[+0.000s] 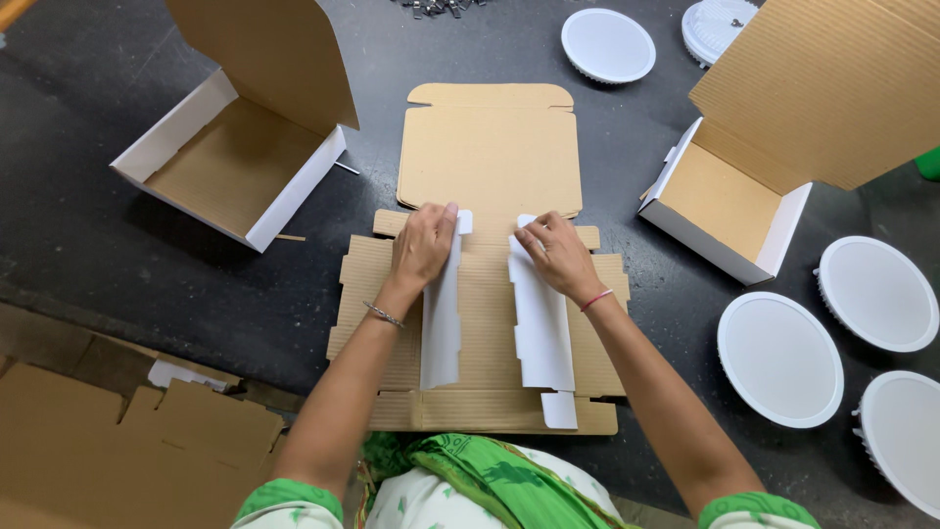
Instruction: The person folds flat cardboard pieces into rectangular boxes, inserts white foam inserts, and stacks the finished boxes. They also wipe several white circular plastic parts with a cloth and place them on the table. The person handles bubble wrap at the end.
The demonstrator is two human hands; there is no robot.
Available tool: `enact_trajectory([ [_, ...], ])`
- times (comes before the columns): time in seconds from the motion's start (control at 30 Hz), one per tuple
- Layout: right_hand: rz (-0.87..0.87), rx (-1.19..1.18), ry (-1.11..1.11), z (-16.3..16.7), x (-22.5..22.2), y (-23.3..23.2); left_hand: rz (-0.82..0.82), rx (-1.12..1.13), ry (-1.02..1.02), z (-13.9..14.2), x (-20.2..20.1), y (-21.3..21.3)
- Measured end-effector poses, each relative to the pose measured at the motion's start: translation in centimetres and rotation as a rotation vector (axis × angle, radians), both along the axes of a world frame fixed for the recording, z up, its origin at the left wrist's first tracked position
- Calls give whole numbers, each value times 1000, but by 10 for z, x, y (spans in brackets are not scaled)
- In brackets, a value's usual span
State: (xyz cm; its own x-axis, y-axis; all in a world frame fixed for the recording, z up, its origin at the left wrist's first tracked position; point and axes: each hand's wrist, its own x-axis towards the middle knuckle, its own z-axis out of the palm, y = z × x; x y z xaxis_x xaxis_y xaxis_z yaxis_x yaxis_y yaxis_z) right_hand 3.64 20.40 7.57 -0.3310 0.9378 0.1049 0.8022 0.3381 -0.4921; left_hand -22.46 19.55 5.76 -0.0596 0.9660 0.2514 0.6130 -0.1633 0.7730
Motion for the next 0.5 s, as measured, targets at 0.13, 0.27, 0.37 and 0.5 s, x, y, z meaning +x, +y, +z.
enact_trajectory([
  [0.13, -79, -399, 412, -10, 14, 27, -34, -206, -190, -38, -19, 17],
  [0.27, 82, -640, 1291, -13, 53, 23, -110, 324, 102, -60, -49, 24],
  [0.37, -243, -445, 1414, -15, 73, -7, -43, 90, -675, -62, -52, -1],
  [0.5, -473, -287, 1519, -12, 104, -89, 315, 67, -1056, -40, -56, -105],
])
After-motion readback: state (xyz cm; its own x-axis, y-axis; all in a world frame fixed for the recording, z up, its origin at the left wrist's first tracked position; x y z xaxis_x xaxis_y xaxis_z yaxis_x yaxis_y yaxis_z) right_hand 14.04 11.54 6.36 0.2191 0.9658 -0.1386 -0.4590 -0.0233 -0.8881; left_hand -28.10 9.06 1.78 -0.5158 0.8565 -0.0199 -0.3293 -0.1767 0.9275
